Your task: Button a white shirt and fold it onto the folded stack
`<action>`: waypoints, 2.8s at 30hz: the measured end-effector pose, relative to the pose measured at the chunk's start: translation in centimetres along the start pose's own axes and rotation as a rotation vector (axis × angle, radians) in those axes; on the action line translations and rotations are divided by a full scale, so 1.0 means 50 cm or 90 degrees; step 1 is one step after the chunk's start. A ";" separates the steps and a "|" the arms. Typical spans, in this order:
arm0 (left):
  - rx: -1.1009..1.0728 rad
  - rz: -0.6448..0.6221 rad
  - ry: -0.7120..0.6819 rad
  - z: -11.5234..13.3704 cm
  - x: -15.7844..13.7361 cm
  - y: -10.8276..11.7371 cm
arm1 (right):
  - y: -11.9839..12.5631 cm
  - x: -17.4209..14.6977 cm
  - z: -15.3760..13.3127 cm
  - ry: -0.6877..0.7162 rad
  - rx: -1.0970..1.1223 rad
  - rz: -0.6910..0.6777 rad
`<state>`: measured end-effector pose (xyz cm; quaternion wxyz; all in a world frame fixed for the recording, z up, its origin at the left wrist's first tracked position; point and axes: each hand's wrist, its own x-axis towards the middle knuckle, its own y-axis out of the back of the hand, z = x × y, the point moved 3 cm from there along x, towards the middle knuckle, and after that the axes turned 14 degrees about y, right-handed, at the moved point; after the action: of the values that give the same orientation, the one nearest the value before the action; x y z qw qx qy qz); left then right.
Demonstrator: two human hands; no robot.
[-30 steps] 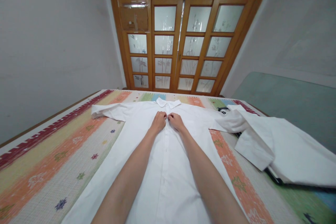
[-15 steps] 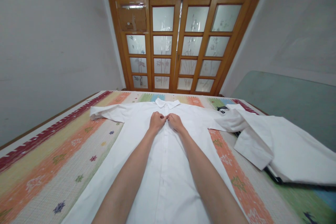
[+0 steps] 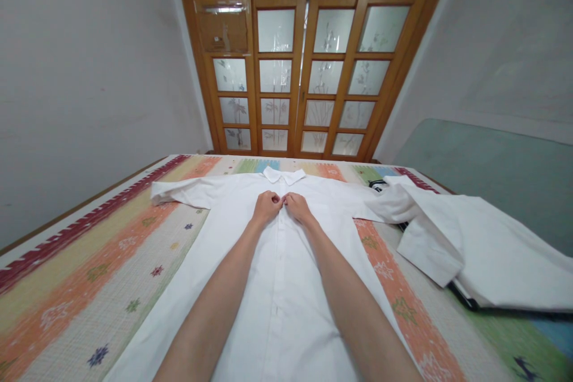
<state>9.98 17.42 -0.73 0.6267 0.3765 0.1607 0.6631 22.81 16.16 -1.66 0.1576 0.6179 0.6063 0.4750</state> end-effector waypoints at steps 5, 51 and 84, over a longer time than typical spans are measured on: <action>0.003 -0.004 0.009 0.003 -0.004 0.003 | 0.001 -0.001 -0.001 -0.007 0.002 -0.002; -0.077 -0.052 0.100 -0.002 0.001 -0.003 | -0.002 -0.001 -0.002 -0.043 -0.027 0.034; 0.032 -0.072 0.051 -0.013 0.010 0.009 | -0.001 -0.003 -0.006 -0.025 -0.029 0.018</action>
<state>9.23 17.97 -0.71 0.6464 0.3556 0.2237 0.6370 22.57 15.94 -1.61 0.1767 0.6318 0.5835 0.4787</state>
